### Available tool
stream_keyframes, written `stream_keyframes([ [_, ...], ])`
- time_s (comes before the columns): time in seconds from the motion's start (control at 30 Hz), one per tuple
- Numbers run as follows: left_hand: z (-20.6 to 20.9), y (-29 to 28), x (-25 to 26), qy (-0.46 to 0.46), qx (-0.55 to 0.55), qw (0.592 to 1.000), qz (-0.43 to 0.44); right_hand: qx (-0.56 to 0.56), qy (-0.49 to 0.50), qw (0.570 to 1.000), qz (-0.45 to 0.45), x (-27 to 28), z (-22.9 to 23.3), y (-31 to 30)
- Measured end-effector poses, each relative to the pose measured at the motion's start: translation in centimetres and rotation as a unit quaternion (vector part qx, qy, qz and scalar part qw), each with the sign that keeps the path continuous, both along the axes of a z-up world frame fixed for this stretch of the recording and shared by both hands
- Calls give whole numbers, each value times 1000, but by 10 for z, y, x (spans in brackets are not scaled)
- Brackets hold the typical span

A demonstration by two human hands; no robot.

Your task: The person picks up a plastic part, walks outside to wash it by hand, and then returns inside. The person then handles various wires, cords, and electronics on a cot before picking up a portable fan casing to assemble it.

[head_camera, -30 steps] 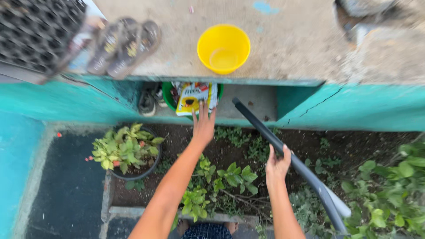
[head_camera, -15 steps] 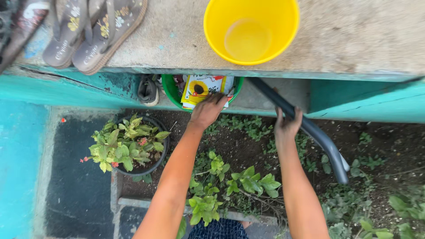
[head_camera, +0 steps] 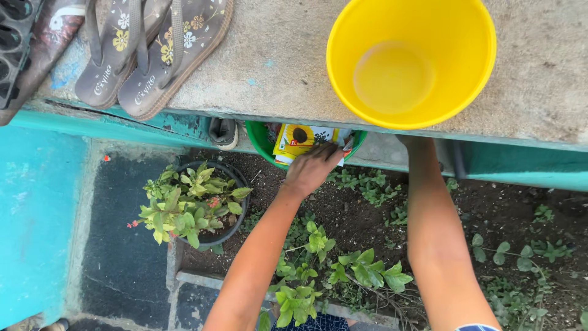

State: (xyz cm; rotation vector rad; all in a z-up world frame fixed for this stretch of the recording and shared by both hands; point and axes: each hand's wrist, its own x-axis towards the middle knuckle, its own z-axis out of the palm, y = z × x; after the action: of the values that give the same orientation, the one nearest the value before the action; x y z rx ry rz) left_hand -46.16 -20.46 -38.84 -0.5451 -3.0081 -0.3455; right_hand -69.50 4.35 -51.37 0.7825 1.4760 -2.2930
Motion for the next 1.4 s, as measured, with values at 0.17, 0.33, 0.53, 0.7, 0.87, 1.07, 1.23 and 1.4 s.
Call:
stream_keyframes([
  [0.17, 6, 3, -1, -24, -27, 999, 4, 304, 31, 939, 159, 27, -3, 43],
  [0.33, 9, 5, -4, -44, -39, 998, 9, 502, 64, 807, 305, 82, -8, 69],
  [0.53, -4, 2, -4, -24, -13, 1000, 9, 603, 113, 703, 359, 158, 0, 80],
  [0.7, -19, 9, -10, 20, -85, 995, 38, 661, 176, 646, 338, 217, 41, 68],
  [0.87, 31, 45, 28, 24, -207, 969, 135, 693, 221, 613, 309, 280, 118, 62],
  [1.07, 100, 61, 144, -3, -93, 990, 103, 725, 241, 584, 273, 356, 210, 43],
  [1.23, 157, 41, 199, 51, -39, 993, 100, 736, 246, 577, 255, 409, 285, 8],
  [1.4, 225, 6, 236, 116, 10, 987, 112, 727, 285, 582, 229, 453, 358, -42],
])
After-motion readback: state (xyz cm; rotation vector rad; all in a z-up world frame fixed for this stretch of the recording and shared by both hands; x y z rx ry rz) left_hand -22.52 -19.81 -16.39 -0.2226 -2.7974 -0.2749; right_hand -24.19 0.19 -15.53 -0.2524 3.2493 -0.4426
